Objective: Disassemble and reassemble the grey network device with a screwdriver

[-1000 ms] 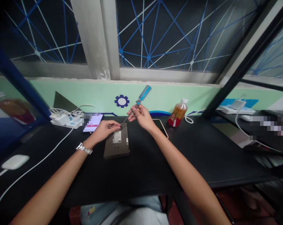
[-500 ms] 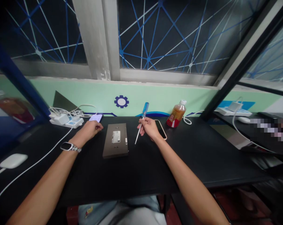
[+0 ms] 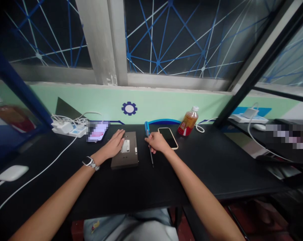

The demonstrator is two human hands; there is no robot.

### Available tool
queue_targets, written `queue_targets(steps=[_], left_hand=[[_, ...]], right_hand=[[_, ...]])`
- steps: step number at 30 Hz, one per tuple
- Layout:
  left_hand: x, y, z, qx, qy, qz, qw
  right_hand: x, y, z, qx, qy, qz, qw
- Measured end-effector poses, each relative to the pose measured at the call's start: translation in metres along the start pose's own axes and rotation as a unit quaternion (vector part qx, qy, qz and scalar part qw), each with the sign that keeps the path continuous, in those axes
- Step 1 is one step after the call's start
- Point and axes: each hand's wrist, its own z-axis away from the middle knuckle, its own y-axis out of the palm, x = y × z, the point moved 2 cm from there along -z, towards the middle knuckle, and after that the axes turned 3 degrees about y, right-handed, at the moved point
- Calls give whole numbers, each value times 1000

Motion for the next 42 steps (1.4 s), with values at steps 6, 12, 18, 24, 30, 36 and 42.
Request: queue_targets(steps=[6, 12, 18, 24, 30, 36, 42], left_hand=[[-10, -2, -2, -45, -7, 27, 999], [-18, -40, 5, -88, -61, -99, 989], [-25, -41, 8, 13, -123, -133, 983], [-37, -48, 5, -55, -97, -110, 988], [-50, -77, 7, -231, -32, 81, 969], [-30, -64, 5, -42, -209, 447, 869], [-32, -52, 9, 103, -210, 563, 792]], right_hand=[[-4, 3, 2, -8, 26, 99, 995], [12, 0, 18, -153, -41, 258, 953], [32, 31, 31, -130, -201, 364, 900], [28, 31, 30, -43, -241, 186, 952], [38, 5, 41, -81, -281, -89, 952], [37, 5, 46, -154, -398, -69, 902], [31, 10, 39, -132, -462, 3, 877]])
